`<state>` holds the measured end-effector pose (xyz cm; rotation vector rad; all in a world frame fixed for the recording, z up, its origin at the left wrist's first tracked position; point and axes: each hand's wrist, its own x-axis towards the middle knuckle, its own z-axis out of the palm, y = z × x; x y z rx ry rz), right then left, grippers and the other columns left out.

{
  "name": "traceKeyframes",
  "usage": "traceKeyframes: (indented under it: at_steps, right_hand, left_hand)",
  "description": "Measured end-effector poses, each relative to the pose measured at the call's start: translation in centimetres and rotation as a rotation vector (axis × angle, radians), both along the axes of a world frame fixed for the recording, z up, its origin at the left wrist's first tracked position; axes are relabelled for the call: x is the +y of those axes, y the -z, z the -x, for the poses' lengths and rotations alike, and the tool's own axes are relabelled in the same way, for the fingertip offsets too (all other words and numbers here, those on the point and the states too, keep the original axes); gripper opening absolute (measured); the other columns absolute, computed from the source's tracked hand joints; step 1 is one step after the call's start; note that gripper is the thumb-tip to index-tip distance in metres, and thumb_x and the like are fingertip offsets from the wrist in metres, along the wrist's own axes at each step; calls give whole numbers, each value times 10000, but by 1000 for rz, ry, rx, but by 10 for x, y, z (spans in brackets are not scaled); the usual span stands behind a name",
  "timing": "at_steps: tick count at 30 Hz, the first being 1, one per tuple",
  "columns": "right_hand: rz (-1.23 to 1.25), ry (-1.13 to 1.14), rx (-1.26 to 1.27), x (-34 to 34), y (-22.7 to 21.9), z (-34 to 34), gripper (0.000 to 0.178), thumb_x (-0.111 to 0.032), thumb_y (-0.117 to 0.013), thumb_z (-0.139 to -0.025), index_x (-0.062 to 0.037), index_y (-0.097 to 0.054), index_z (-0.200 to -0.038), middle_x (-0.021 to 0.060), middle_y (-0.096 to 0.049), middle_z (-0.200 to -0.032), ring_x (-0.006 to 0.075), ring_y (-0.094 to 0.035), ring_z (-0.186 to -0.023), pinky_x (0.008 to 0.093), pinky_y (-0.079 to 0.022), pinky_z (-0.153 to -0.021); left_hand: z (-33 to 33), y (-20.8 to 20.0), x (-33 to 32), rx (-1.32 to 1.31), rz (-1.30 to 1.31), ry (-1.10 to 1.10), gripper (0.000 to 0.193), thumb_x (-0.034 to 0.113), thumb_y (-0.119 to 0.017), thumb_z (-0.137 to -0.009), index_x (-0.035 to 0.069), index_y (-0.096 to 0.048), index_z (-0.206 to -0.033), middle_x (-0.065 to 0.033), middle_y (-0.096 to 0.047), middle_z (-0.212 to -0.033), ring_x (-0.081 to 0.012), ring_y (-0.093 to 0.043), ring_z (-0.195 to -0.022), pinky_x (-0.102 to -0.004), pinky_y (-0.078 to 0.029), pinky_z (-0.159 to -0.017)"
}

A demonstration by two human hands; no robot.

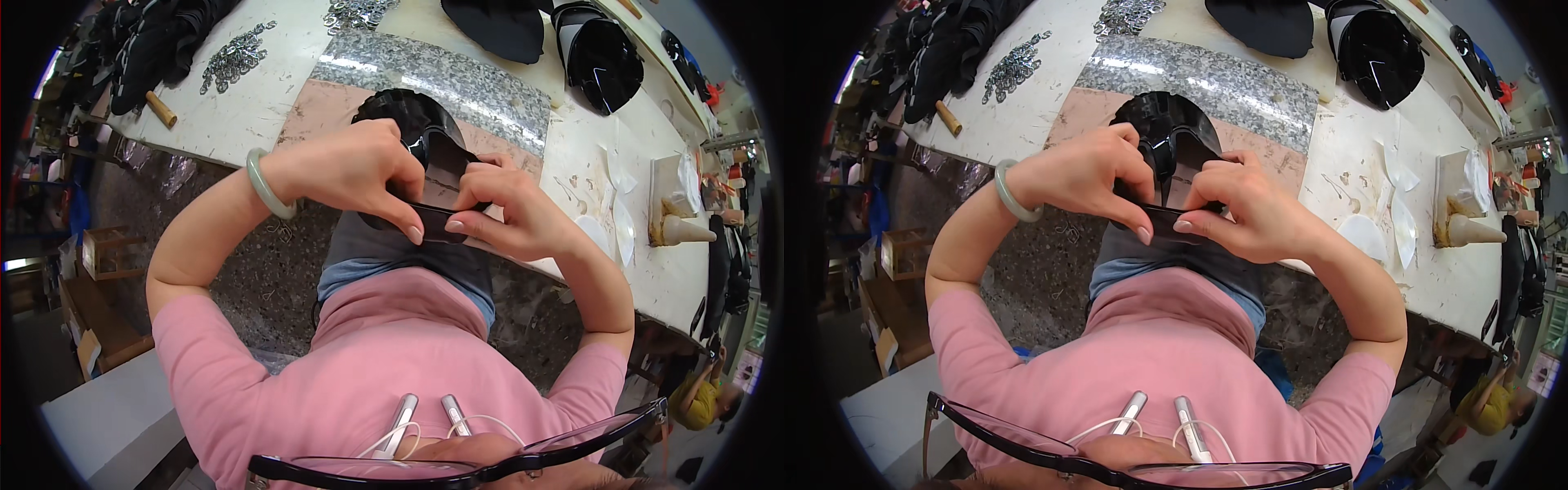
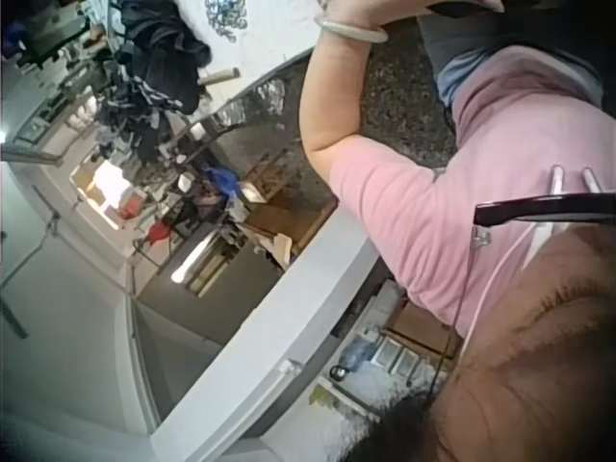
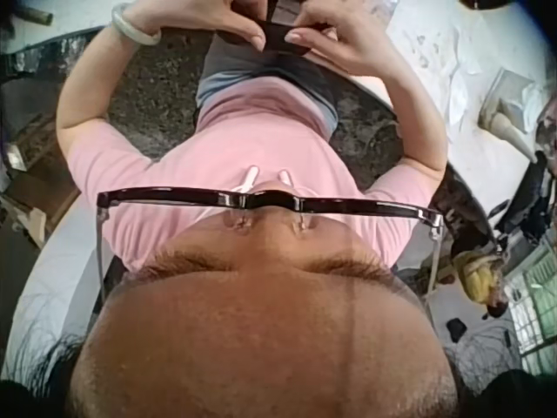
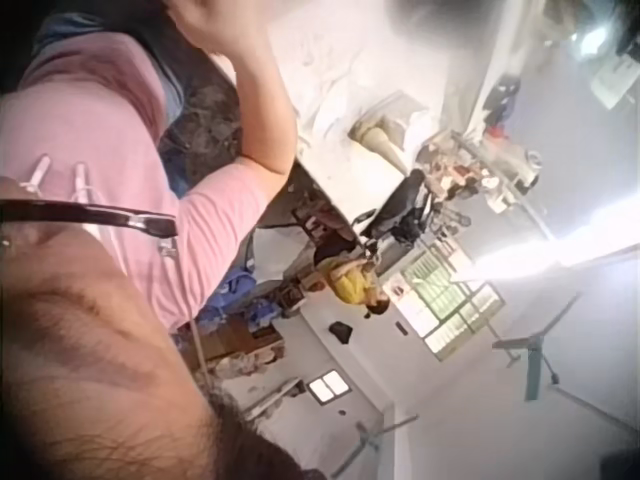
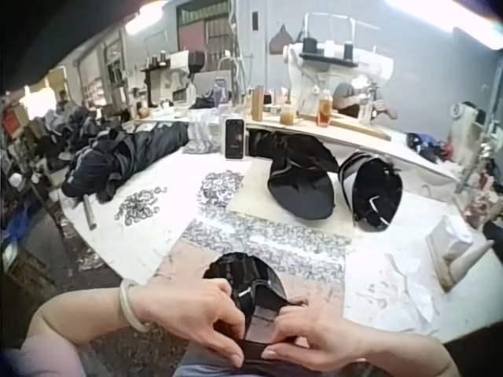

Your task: The person applies glue to stiffener pieces using a brush, attaches them onto a shoe upper component by hand, and retrieves a stack of lining pieces from the floor to attach another lining onto the shoe upper.

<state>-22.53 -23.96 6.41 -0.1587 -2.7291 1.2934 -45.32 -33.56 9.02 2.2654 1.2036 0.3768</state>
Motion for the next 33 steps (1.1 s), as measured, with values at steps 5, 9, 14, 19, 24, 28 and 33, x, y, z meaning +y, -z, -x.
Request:
traceKeyframes:
  at_steps: [5, 9, 14, 19, 24, 28, 33]
  right_hand:
    - [143, 24, -14, 6, 1, -7, 152, -228, -671, -831, -92, -631, -777, 3, -599, -708, 170, -535, -637, 416, -297, -993]
    - [92, 77, -62, 5, -5, -9, 154, -228, -668, -835, -88, -648, -774, -1, -602, -684, 176, -546, -662, 464, -261, -1064]
    - [19, 85, -118, 13, -13, -14, 134, -207, -661, -843, -83, -678, -890, 9, -612, -728, 187, -570, -695, 495, -245, -1071]
    - [-79, 147, -145, 11, -27, -25, 154, -204, -666, -845, -72, -673, -922, 19, -623, -765, 193, -583, -730, 489, -236, -1066]
    - [-148, 176, -74, 3, -22, -17, 129, -196, -659, -852, -73, -670, -889, 6, -601, -724, 185, -578, -728, 455, -262, -1048]
    - [-89, 185, -28, 9, -26, -19, 117, -185, -662, -844, -69, -653, -861, 24, -611, -734, 199, -562, -703, 421, -308, -988]
    - [-103, 118, 77, 5, -24, -15, 135, -182, -685, -820, -62, -627, -797, 55, -595, -705, 233, -535, -674, 366, -361, -877]
  left_hand:
    - [8, 5, 6, -360, 502, -131, 218, 212, -758, -768, 19, -691, -846, -46, -680, -761, -129, -594, -655, -251, -462, -631]
    - [1, 8, 10, -306, 313, -123, 207, 187, -748, -784, 3, -683, -853, -47, -679, -764, -82, -608, -680, -227, -459, -597]
    - [-2, 3, 13, -277, 306, -146, 211, 192, -748, -785, 2, -679, -845, -41, -665, -714, -87, -602, -649, -225, -456, -595]
    - [0, 5, 11, -383, 355, -210, 229, 210, -751, -782, 6, -675, -855, -47, -649, -678, -101, -577, -604, -234, -441, -577]
    - [-15, 9, 16, -239, 60, -148, 252, 239, -751, -786, 8, -662, -832, -35, -619, -654, -70, -528, -595, -241, -392, -532]
    - [-12, 5, 14, -263, 146, -266, 246, 246, -746, -787, 19, -659, -822, -62, -583, -604, -120, -501, -523, -254, -391, -527]
    - [-21, 10, 14, -234, -48, -172, 267, 274, -738, -796, 23, -647, -796, -40, -589, -623, -104, -505, -556, -265, -396, -529]
